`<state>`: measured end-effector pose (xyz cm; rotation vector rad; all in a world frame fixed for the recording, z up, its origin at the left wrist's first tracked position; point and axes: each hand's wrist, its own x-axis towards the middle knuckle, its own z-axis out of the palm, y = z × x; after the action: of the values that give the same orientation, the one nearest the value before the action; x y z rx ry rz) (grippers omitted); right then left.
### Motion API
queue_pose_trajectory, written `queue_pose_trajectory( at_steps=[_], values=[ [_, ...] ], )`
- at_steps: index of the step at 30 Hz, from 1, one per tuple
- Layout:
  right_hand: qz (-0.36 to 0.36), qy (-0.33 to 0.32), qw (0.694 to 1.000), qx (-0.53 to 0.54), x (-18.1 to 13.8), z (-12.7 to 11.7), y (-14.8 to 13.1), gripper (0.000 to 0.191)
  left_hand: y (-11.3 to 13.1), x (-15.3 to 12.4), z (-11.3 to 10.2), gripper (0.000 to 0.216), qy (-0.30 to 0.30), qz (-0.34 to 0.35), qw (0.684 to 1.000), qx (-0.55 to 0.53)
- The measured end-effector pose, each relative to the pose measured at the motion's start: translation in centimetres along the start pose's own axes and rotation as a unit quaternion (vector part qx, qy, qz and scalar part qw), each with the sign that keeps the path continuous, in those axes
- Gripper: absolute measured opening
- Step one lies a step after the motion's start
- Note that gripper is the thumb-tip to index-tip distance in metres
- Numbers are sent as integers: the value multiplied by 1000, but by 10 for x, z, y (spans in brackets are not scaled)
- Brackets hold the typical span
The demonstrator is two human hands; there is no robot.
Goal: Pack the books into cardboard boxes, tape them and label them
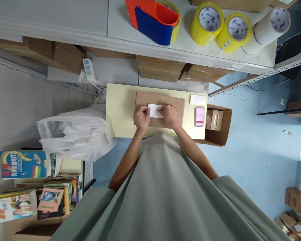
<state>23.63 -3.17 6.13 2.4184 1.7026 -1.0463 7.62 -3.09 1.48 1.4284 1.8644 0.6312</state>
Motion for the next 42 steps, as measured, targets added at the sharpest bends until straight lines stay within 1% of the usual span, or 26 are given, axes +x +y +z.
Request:
queue_pose_trajectory(
  at_steps=[4,6,10,13,17,20,24,30,32,34,36,38,40,42],
  values=[
    [-39,-32,999,-15,2,4,-5,18,-2,-1,2,15,1,1,1000,14],
    [-35,-21,999,1,11,6,-10,20,-2,-2,4,16,5,2,1000,24],
    [-27,27,999,30,24,7,-19,25,-2,-5,5,15,17,11,999,31],
    [-45,27,998,21,16,11,-20,25,-2,-7,5,13,21,16,999,27],
    [-96,-22,995,-18,-8,21,-14,23,-3,-9,5,14,23,20,999,28],
    [-110,-40,993,-16,-14,26,-10,23,-5,-11,6,14,20,24,999,28],
    [-79,-55,995,8,0,24,-15,24,-10,-13,8,17,17,47,999,14],
    [-47,-45,998,-7,15,11,-30,21,-14,-22,4,32,4,52,999,1],
    [-30,-30,999,-10,21,8,-33,26,-15,-23,0,34,5,46,999,-13],
    [-10,-23,1000,1,29,4,-36,37,-18,-21,-7,34,3,35,999,-22],
    [10,-38,999,27,38,0,-38,48,-20,-17,-14,35,-16,27,999,-22],
    [19,-58,997,52,44,-2,-39,54,-23,-11,-20,37,-44,26,999,-18],
    [20,-57,996,58,43,-3,-39,55,-25,-5,-25,40,-68,21,997,-11],
    [15,-50,997,52,35,-1,-37,52,-26,1,-28,42,-86,17,996,-4]
  ],
)
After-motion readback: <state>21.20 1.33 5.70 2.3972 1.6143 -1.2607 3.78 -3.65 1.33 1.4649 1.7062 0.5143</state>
